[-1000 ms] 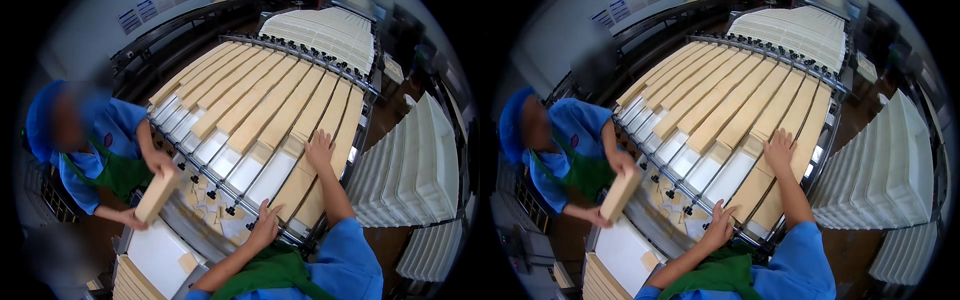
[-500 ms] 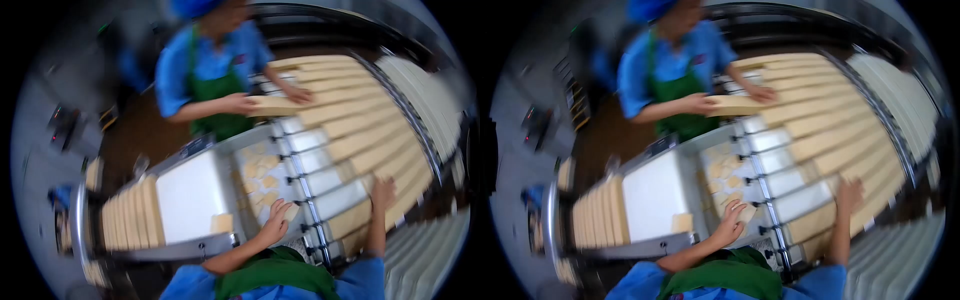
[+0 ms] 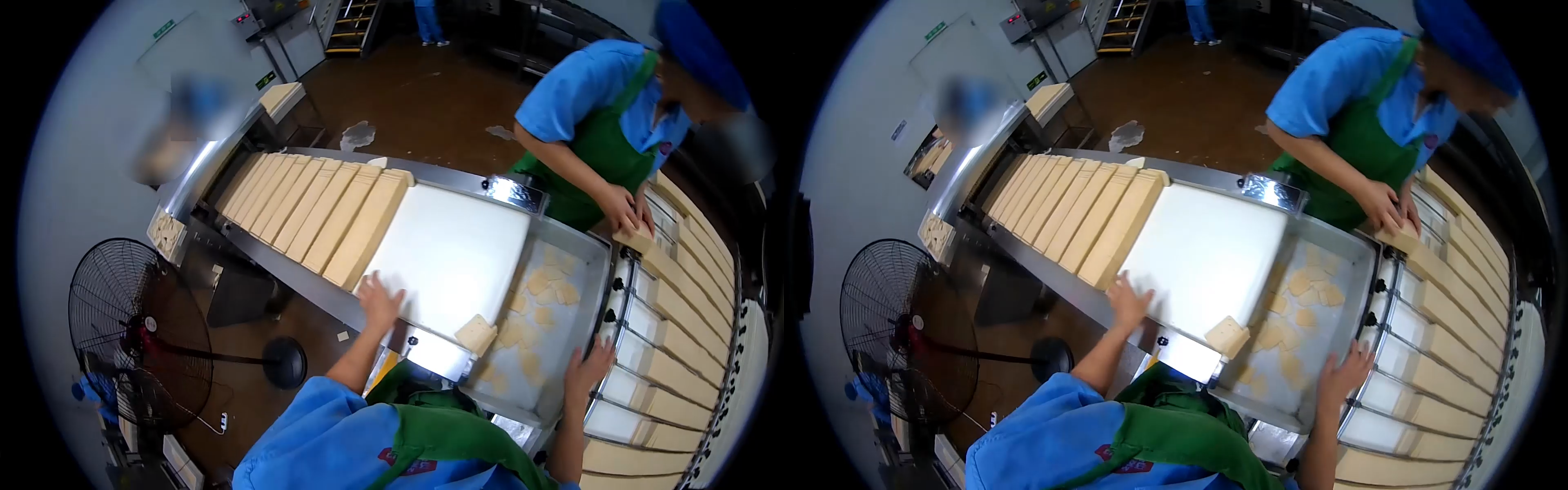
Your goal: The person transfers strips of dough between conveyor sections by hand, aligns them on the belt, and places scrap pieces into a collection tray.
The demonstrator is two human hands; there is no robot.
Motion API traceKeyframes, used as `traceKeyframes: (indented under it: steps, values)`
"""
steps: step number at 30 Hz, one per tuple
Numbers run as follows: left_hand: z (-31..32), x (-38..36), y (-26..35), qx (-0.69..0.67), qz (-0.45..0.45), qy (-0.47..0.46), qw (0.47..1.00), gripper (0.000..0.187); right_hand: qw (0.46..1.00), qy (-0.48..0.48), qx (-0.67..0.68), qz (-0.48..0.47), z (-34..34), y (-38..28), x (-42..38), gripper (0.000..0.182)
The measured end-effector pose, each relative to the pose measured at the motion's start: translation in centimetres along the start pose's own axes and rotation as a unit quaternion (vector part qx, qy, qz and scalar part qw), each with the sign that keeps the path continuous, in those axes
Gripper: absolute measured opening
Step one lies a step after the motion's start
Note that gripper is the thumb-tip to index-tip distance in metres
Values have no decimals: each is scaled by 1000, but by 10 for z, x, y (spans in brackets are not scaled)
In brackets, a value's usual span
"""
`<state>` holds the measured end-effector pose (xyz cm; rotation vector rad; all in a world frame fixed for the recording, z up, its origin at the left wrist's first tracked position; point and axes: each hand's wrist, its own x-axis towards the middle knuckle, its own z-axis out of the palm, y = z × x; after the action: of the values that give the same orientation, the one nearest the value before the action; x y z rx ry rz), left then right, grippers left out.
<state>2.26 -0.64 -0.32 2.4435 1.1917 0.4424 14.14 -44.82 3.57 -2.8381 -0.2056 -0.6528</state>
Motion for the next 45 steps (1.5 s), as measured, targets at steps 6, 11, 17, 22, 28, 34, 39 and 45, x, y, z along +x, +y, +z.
traceKeyframes:
  steps: [6, 11, 17, 22, 28, 34, 39, 45]
  values:
    - [-24, 62, -89, 22, -148, -13, 989, 90, 986, -90, 106, -96, 76, -139, 31, 56]
    - [-18, 81, -109, 11, -78, -71, 994, 87, 966, -202, 96, -132, 123, -266, 62, 62]
    - [-27, 84, -104, 62, 25, -103, 992, 82, 945, -295, 68, -124, 176, -402, 101, 70]
    - [-30, 85, -101, 78, 37, -128, 988, 88, 935, -320, 90, -123, 203, -492, 143, 68]
    - [-32, 88, -99, 106, 74, -129, 983, 92, 928, -342, 76, -124, 212, -551, 166, 72]
    - [-1, 82, -122, 129, 92, -162, 974, 97, 913, -389, 119, -27, 190, -529, 164, 75]
    - [-59, 73, -46, 115, 95, -283, 947, 76, 946, -312, 73, 51, 166, -436, 158, 75]
    - [19, 37, -47, -145, 268, -331, 893, 82, 918, -288, 61, 264, 112, -322, 155, 85]
